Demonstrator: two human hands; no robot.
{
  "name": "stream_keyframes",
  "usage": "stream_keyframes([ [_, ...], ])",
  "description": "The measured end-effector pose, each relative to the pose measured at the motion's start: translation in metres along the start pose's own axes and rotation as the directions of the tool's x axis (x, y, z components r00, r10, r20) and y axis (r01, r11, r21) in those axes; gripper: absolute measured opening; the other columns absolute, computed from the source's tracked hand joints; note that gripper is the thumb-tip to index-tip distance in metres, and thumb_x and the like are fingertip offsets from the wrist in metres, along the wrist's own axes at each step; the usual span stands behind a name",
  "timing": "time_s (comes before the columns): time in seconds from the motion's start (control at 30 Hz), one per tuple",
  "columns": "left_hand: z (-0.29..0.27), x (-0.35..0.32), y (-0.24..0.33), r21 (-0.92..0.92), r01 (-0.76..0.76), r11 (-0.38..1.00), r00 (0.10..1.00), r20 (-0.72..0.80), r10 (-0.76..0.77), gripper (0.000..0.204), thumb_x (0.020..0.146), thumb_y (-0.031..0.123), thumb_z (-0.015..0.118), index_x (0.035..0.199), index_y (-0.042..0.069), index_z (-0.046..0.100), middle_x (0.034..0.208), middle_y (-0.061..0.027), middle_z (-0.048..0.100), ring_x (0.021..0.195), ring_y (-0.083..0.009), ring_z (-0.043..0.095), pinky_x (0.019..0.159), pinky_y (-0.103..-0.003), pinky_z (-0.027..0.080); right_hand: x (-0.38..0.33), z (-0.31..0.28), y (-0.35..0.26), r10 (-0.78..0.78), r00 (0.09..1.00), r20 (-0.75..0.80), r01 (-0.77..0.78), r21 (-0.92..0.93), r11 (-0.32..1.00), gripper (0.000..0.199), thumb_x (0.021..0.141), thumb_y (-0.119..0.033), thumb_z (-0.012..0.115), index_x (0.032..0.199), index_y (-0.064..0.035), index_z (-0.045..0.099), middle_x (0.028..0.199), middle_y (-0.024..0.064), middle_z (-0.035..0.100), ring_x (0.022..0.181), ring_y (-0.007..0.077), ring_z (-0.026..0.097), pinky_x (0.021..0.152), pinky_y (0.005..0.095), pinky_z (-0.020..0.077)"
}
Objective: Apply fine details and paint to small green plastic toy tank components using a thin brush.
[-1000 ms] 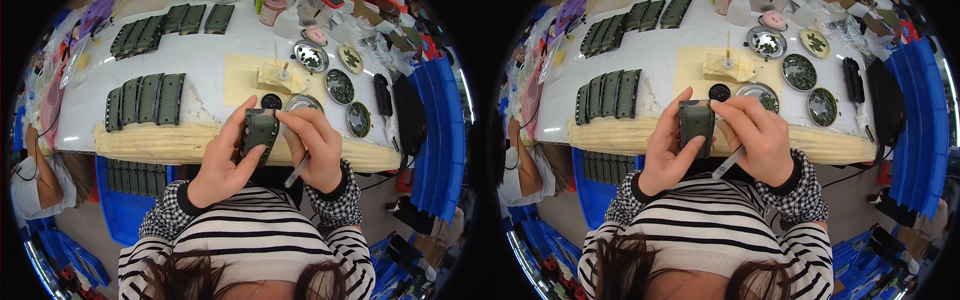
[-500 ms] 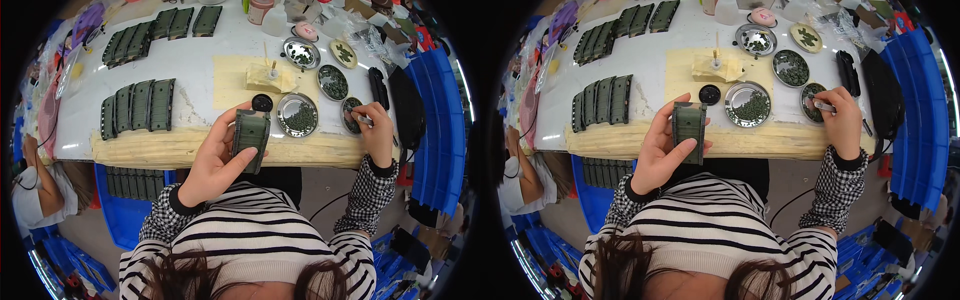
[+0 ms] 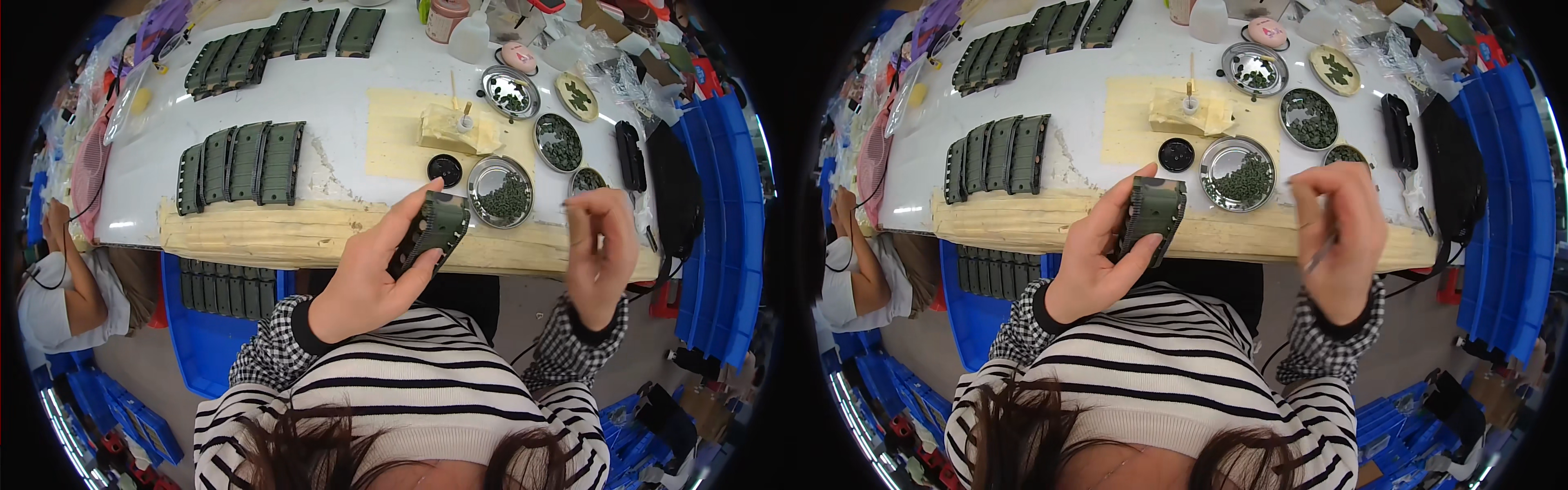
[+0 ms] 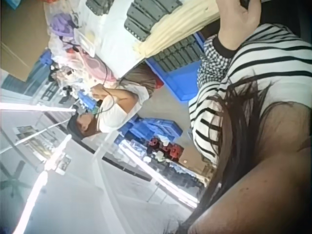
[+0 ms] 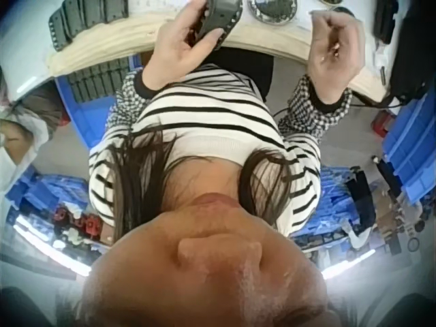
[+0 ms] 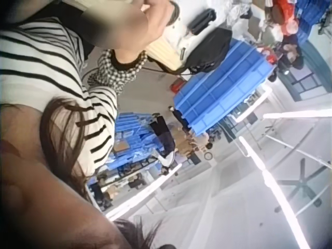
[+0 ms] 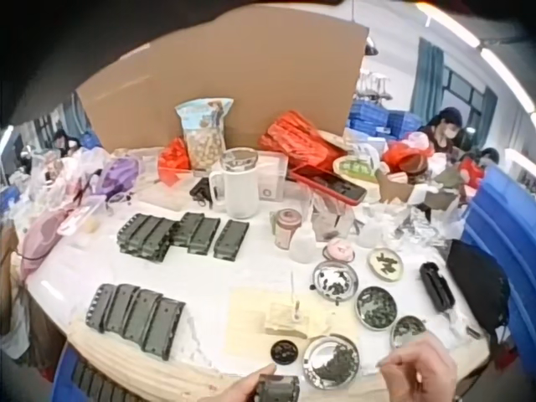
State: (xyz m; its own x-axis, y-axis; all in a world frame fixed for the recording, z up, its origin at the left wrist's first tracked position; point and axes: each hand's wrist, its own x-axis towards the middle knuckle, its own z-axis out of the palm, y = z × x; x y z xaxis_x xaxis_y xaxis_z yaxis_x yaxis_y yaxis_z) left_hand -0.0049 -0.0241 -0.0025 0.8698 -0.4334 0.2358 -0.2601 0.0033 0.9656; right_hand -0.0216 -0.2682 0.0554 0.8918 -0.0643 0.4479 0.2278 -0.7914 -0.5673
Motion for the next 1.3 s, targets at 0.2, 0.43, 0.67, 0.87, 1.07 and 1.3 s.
stream_keyframes([
  [0.2, 0.001, -0.001, 0.013, 0.208, -0.069, 0.976, 0.997, 0.04, 0.062, 0.062, 0.083, -0.002, 0.062, 0.141, -0.001, 0.04, 0.107, -0.0246, 0.063, 0.09, -0.037, 0.067, 0.078, -0.034, 0.053, 0.003, 0.059, -0.045, -0.172, 0.985, 0.023, 0.154, 0.344, 0.926, 0.018, 0.077, 0.007, 0.069, 0.092, 0.0002, 0.064, 0.084, 0.0107, 0.058, 0.07, 0.0244, 0.06, 0.059, 0.0313, 0.0487],
  [0.43, 0.001, -0.002, 0.009, 0.249, -0.118, 0.961, 0.993, 0.001, 0.122, 0.065, 0.081, -0.002, 0.062, 0.142, -0.001, 0.039, 0.109, -0.0255, 0.062, 0.091, -0.0395, 0.066, 0.076, -0.038, 0.054, -0.001, 0.075, -0.042, -0.263, 0.96, -0.095, 0.277, 0.197, 0.94, 0.017, 0.077, 0.004, 0.072, 0.092, -0.0001, 0.065, 0.082, 0.0111, 0.058, 0.065, 0.0249, 0.059, 0.054, 0.0317, 0.0476],
  [0.67, 0.002, -0.001, 0.008, 0.275, -0.139, 0.951, 0.99, 0.024, 0.138, 0.068, 0.079, -0.005, 0.06, 0.143, -0.003, 0.035, 0.104, -0.0236, 0.062, 0.086, -0.0372, 0.065, 0.072, -0.037, 0.053, -0.004, 0.076, -0.038, -0.31, 0.947, -0.083, 0.319, 0.139, 0.938, 0.019, 0.076, 0.004, 0.072, 0.094, -0.0006, 0.066, 0.081, 0.0103, 0.059, 0.061, 0.0242, 0.059, 0.051, 0.0319, 0.0461],
  [0.87, -0.003, -0.001, 0.012, 0.307, -0.083, 0.948, 0.997, 0.02, 0.081, 0.068, 0.08, -0.006, 0.061, 0.143, -0.004, 0.037, 0.097, -0.0214, 0.061, 0.079, -0.0323, 0.065, 0.071, -0.033, 0.051, -0.008, 0.075, -0.041, -0.335, 0.942, -0.021, 0.333, 0.174, 0.927, 0.028, 0.075, 0.002, 0.072, 0.102, -0.001, 0.068, 0.082, 0.0106, 0.059, 0.06, 0.0244, 0.059, 0.051, 0.0318, 0.0463],
  [1.07, -0.002, -0.003, 0.011, 0.361, -0.11, 0.926, 0.994, 0.033, 0.105, 0.072, 0.079, -0.006, 0.059, 0.146, -0.003, 0.032, 0.088, -0.0179, 0.059, 0.074, -0.0334, 0.061, 0.066, -0.038, 0.05, -0.004, 0.071, -0.037, -0.387, 0.922, 0.023, 0.374, 0.212, 0.903, 0.029, 0.075, 0.002, 0.072, 0.103, -0.0012, 0.068, 0.083, 0.0107, 0.06, 0.061, 0.0243, 0.059, 0.052, 0.0318, 0.0469],
  [1.3, -0.007, 0.004, 0.012, 0.201, -0.016, 0.979, 1.0, 0.005, 0.015, 0.06, 0.085, -0.004, 0.059, 0.141, -0.002, 0.037, 0.098, -0.0176, 0.062, 0.082, -0.0253, 0.065, 0.072, -0.033, 0.053, 0.005, 0.061, -0.032, -0.312, 0.949, 0.051, 0.285, 0.29, 0.914, 0.03, 0.077, 0.002, 0.071, 0.107, -0.003, 0.069, 0.084, 0.0094, 0.059, 0.06, 0.0203, 0.057, 0.054, 0.0281, 0.0447],
])
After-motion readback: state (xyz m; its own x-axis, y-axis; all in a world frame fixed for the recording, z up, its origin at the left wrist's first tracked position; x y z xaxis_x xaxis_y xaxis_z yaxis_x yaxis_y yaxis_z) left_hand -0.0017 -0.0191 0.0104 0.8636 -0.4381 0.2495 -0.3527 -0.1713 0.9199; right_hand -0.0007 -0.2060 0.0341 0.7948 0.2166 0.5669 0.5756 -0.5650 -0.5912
